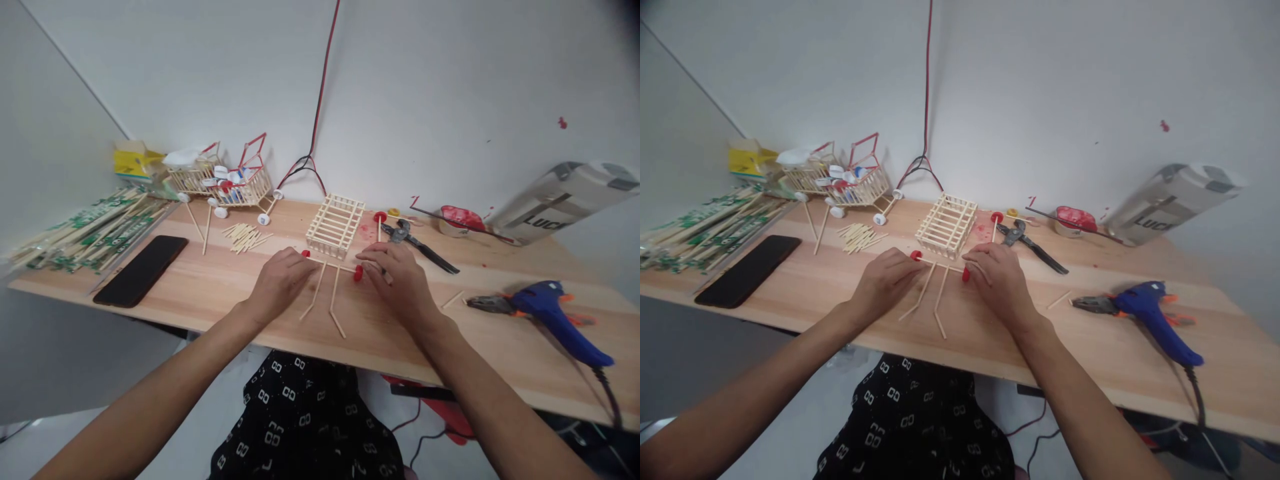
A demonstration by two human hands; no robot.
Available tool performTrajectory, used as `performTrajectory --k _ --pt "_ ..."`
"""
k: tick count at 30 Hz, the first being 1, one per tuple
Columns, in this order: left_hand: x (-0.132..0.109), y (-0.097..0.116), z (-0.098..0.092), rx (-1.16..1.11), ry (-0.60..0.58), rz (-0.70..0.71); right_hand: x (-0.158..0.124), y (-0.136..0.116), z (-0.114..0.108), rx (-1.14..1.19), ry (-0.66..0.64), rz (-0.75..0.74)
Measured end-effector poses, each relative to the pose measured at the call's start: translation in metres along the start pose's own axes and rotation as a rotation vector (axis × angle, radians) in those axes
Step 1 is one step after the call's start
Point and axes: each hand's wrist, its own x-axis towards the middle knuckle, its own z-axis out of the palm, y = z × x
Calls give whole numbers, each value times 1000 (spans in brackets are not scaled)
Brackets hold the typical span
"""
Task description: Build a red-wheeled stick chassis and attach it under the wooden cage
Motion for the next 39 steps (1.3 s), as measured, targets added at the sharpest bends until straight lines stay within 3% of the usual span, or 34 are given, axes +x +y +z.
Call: performTrajectory --k 18,29,39 --pt "-3 -4 1 -127 -11 -88 -2 -13 6 -96 -90 -135" --pt "-2 3 0 -10 -152 58 4 -25 8 -170 -182 -209" --pt "4 3 0 16 -112 174 11 -33 15 -311 -250 -239"
